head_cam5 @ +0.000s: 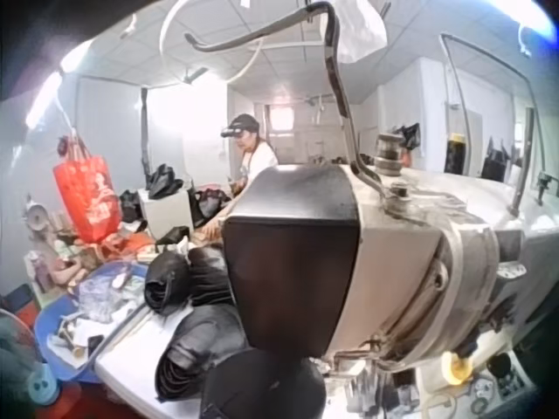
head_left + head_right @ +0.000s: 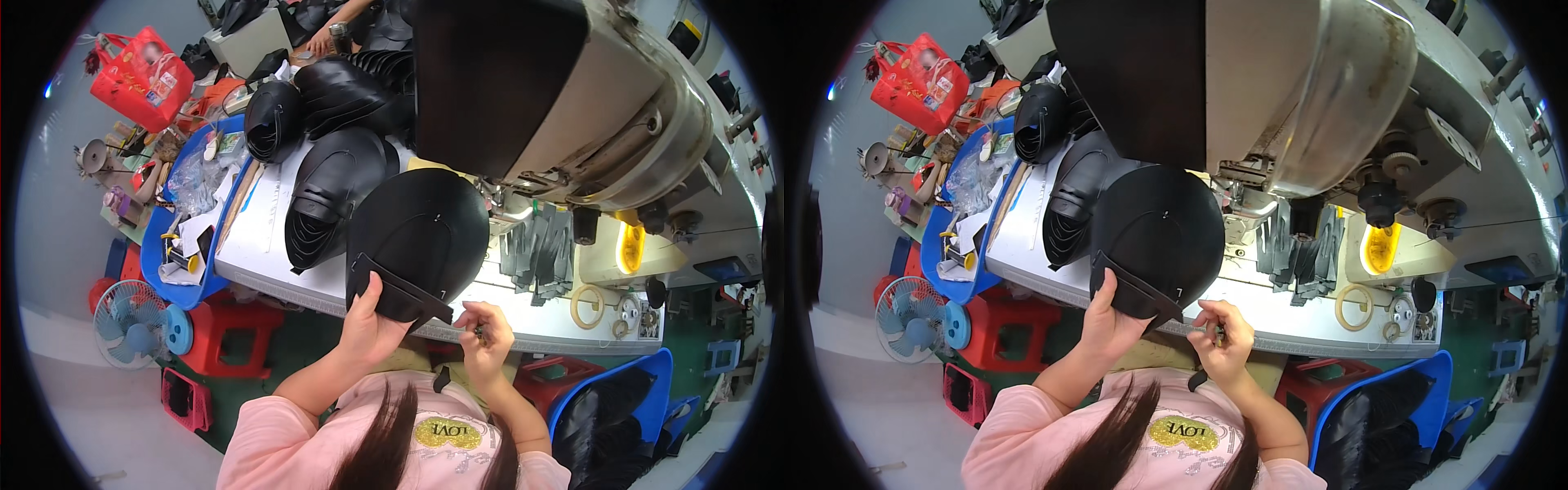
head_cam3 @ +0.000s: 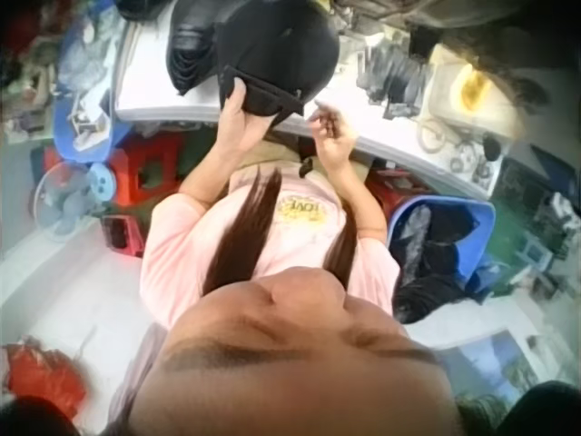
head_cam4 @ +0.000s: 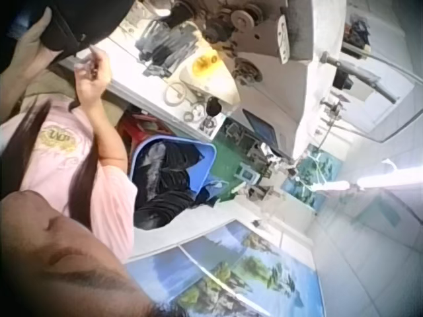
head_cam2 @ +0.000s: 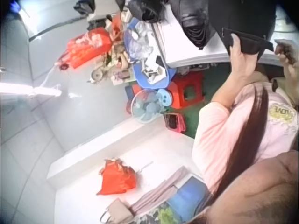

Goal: The person operates an industrial sewing machine to stitch black leather shoe uppers. They repeatedly pick up a shoe part, align it under the machine's needle, and sew a seam along the edge. After each stitch, the person removes the shoe, inspects the seam, and places it on a pile of finished parts before picking up the next one.

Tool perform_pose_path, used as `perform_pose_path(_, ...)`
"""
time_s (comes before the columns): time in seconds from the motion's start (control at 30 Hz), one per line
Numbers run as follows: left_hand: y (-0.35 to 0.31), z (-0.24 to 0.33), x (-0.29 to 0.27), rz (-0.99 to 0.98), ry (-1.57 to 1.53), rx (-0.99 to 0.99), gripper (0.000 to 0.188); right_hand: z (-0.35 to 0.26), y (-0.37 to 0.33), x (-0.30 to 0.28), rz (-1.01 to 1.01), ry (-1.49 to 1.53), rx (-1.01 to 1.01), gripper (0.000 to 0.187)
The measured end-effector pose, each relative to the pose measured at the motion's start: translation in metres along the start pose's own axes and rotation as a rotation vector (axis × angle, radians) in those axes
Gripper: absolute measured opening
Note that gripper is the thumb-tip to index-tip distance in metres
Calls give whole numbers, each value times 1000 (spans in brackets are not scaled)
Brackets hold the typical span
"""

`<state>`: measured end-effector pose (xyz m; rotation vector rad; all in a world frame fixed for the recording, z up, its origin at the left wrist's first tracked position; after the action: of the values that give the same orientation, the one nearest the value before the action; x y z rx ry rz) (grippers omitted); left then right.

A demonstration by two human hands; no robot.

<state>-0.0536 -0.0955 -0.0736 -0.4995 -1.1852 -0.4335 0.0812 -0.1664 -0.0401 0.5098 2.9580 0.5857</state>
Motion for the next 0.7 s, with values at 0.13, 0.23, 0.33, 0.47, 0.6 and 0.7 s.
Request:
perform_pose_path(0.13,2,-3,-5,31,121,24,50,4,10,6,9,-16,81,15)
perform_pose_path(0.23,3,-7,-3,34,70,7,52,20,10,9,27,127,313,7)
perform_pose_path(0.33,3,-9,1,6,40,-6,55,35,5,15,36,198,452,7)
perform_pose_path(0.47,1,-12,5,-54,-77,-35,52,44,3,17,-6,244,510,8)
perform_pose_path(0.6,-3,-5,4,-40,35,37,38,41,3,17,2,218,492,9)
perform_pose_path(0.7,-2,-6,6,-38,59,-1,38,39,4,16,19,143,491,11)
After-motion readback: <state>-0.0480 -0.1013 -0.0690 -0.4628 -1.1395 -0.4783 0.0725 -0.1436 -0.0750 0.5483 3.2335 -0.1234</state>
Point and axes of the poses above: each hand's wrist, its own y-axis towards the middle knuckle, its own x-axis out of the palm, z = x × y, the point moved 10 cm from there along y, towards the middle knuckle, and after that the axes turned 5 degrees about -z, right-handed, at the moved point
